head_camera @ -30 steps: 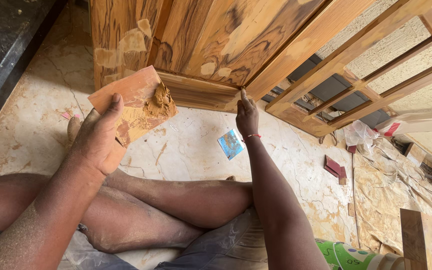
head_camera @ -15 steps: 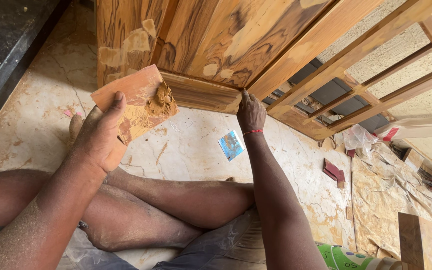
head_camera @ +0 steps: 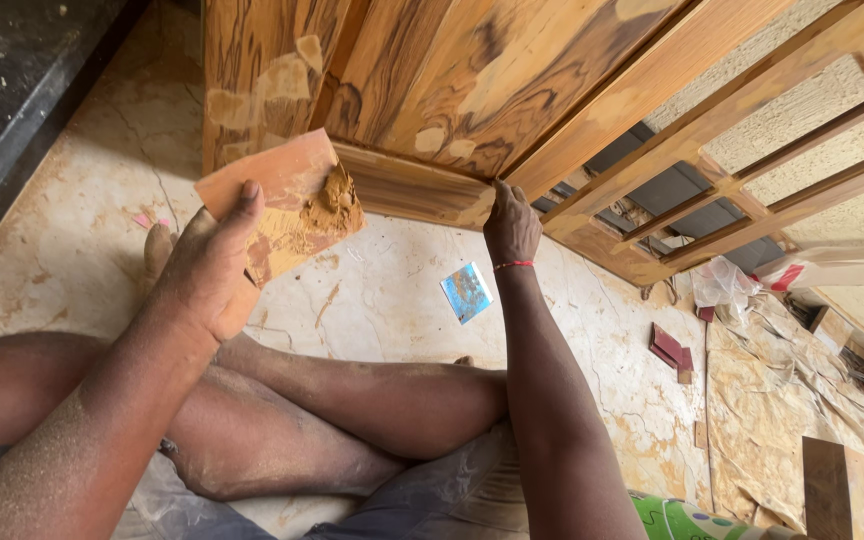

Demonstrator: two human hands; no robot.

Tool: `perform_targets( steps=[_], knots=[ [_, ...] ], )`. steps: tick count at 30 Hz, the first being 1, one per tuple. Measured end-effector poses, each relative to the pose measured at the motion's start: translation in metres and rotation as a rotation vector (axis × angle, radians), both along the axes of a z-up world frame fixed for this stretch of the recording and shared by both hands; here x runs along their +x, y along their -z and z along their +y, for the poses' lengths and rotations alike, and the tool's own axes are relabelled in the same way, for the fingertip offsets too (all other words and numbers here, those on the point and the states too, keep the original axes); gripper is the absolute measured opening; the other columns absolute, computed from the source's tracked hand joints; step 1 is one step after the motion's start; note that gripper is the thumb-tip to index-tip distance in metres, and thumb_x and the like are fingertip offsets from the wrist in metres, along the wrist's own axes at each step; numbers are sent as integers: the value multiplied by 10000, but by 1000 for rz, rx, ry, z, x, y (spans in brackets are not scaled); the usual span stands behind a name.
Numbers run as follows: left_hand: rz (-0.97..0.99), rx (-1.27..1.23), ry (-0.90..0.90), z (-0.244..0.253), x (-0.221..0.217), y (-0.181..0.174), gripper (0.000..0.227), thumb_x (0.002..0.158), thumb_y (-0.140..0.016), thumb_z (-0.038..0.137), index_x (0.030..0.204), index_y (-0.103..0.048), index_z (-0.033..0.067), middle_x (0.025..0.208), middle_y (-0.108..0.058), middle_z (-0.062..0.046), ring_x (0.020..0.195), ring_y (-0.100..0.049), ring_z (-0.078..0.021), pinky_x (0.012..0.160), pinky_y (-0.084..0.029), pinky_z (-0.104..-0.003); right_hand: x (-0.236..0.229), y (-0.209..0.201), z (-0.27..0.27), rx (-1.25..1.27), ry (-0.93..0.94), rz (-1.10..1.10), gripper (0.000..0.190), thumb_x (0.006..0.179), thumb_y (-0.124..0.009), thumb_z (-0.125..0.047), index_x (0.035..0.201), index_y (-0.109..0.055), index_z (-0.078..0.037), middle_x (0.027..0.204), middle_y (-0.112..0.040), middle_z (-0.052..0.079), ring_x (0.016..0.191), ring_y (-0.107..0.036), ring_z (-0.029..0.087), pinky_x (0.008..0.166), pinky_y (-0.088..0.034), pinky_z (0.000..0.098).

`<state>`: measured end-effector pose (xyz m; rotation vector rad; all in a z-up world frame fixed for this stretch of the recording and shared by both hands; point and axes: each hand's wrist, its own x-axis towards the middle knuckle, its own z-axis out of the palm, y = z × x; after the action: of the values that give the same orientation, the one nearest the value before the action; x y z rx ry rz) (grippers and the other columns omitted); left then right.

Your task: The person sits on the floor and applies a brown paste to a wooden door using a small rectangular card. They repeatedly scoop the paste from the card and rub it into the surface of the door with their fingers. Another person stands nearby and occasionally gestures toward the door.

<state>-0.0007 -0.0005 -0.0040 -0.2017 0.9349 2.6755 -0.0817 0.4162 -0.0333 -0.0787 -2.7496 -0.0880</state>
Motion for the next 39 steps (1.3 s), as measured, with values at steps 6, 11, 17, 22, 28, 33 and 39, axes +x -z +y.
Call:
perform_targets(
  steps=[6, 11, 17, 22, 28, 33, 39],
  knots=[
    [-10, 14, 22, 3, 0, 2, 688, 925, -647, 456, 1426, -458, 24, 1379, -585, -134, 1324, -568, -223, 1116, -489, -421, -4, 12, 14, -234, -99, 79, 227, 1012, -557, -58, 1170, -718, -85, 855, -721, 118, 774, -710, 287, 706, -546, 415],
    [5, 21, 11, 9, 0, 4, 651, 932, -662, 443, 1405, -493, 29, 1364, -597, -114, 1304, -573, -222, 1109, -491, -420, -8, 21, 22, -207, -135, 107, 227, 985, -571, -42, 1150, -722, -79, 805, -709, 115, 743, -697, 279, 695, -537, 413],
    [27, 12, 17, 10, 0, 7, 643, 933, -663, 447, 1411, -495, 51, 1354, -598, -97, 1281, -575, -209, 1094, -495, -417, -10, 30, 12, -202, -113, 108, 248, 985, -561, -32, 1156, -729, -92, 751, -697, 103, 666, -682, 245, 629, -530, 400],
    [21, 9, 7, 10, -1, 7, 646, 934, -662, 449, 1417, -493, 55, 1378, -594, -90, 1295, -574, -207, 1100, -491, -410, -19, 33, -16, -199, 74, -61, 225, 1067, -525, -113, 1213, -696, -103, 767, -700, 94, 576, -644, 259, 508, -525, 392],
    [41, 21, 14, 8, 0, 3, 652, 935, -653, 443, 1427, -478, 52, 1378, -589, -109, 1313, -569, -223, 1112, -490, -422, -12, 37, -52, -123, 18, 67, 240, 1010, -570, -134, 1202, -706, -84, 828, -732, 159, 677, -700, 294, 582, -532, 431],
    [56, 28, 14, 5, 1, -2, 661, 941, -640, 449, 1441, -470, 52, 1401, -580, -119, 1341, -554, -223, 1126, -480, -420, -9, 29, -69, -92, -24, 103, 285, 978, -564, -124, 1231, -688, -83, 881, -744, 150, 750, -726, 303, 620, -548, 432],
    [22, 15, -4, 1, -2, 1, 674, 932, -648, 461, 1445, -467, 62, 1430, -559, -105, 1360, -526, -215, 1130, -459, -408, -23, 37, -99, -113, 116, -183, 314, 1099, -440, -125, 1354, -623, -116, 870, -735, 107, 631, -680, 313, 540, -559, 414]
  ],
)
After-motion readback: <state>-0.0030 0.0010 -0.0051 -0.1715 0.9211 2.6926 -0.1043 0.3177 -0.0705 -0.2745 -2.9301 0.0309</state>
